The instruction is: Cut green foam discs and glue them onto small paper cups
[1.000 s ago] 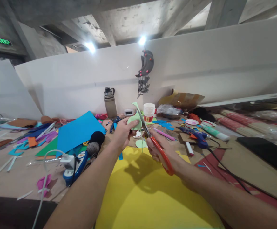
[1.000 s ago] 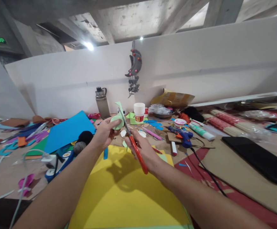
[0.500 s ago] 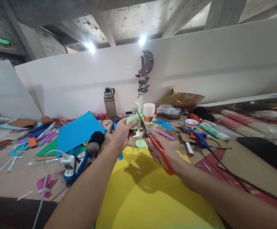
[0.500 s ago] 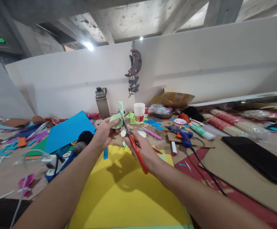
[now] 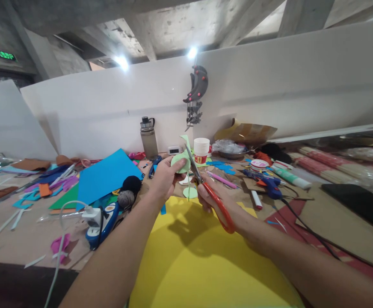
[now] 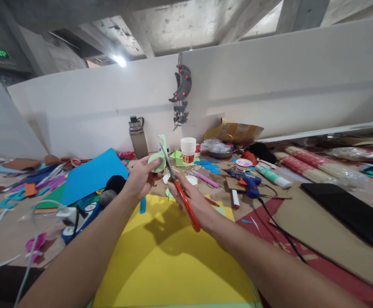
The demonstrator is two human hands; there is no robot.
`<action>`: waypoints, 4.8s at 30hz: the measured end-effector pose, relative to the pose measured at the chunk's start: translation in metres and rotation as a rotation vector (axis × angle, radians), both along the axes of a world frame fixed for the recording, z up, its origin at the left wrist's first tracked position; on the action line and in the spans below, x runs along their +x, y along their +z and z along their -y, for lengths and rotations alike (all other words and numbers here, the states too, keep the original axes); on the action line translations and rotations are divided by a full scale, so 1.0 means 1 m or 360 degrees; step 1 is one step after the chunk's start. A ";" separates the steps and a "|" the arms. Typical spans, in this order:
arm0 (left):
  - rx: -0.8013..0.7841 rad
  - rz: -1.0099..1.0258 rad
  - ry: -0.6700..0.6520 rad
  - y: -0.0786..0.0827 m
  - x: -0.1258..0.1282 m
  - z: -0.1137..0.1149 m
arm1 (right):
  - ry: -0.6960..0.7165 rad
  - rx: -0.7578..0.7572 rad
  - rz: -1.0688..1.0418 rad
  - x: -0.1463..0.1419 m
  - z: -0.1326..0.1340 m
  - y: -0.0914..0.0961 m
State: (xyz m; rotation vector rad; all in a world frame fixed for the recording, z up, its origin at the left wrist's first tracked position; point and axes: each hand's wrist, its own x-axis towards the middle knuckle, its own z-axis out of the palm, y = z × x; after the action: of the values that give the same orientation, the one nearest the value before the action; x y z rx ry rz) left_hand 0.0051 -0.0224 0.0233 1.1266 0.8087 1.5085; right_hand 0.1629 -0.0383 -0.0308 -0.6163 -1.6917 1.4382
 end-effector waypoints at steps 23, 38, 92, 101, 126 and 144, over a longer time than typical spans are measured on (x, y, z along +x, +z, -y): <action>0.0040 -0.0108 0.0189 -0.004 0.005 -0.002 | -0.0079 -0.0030 0.0015 0.004 0.001 0.011; 0.0028 -0.0045 0.0071 0.001 0.002 0.000 | -0.0018 -0.0227 -0.0002 0.004 0.001 0.006; -0.0033 -0.0110 -0.0015 0.001 -0.002 0.001 | -0.0008 -0.0128 0.0045 0.003 0.003 0.010; -0.0037 -0.0090 -0.0057 0.001 -0.002 0.000 | -0.0001 -0.0248 -0.0008 0.004 0.004 0.011; -0.0010 -0.0158 0.0074 0.001 -0.008 -0.004 | -0.0078 -0.0310 -0.0004 -0.001 0.015 0.015; -0.0040 -0.0355 0.0078 0.003 -0.019 -0.007 | -0.0245 -0.0347 0.0160 -0.005 0.016 0.019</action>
State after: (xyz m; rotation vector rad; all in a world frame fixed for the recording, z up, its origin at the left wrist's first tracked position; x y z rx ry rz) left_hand -0.0144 -0.0156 0.0266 1.2799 1.0105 1.4249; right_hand 0.1583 -0.0539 -0.0120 -0.9321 -1.5371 1.5121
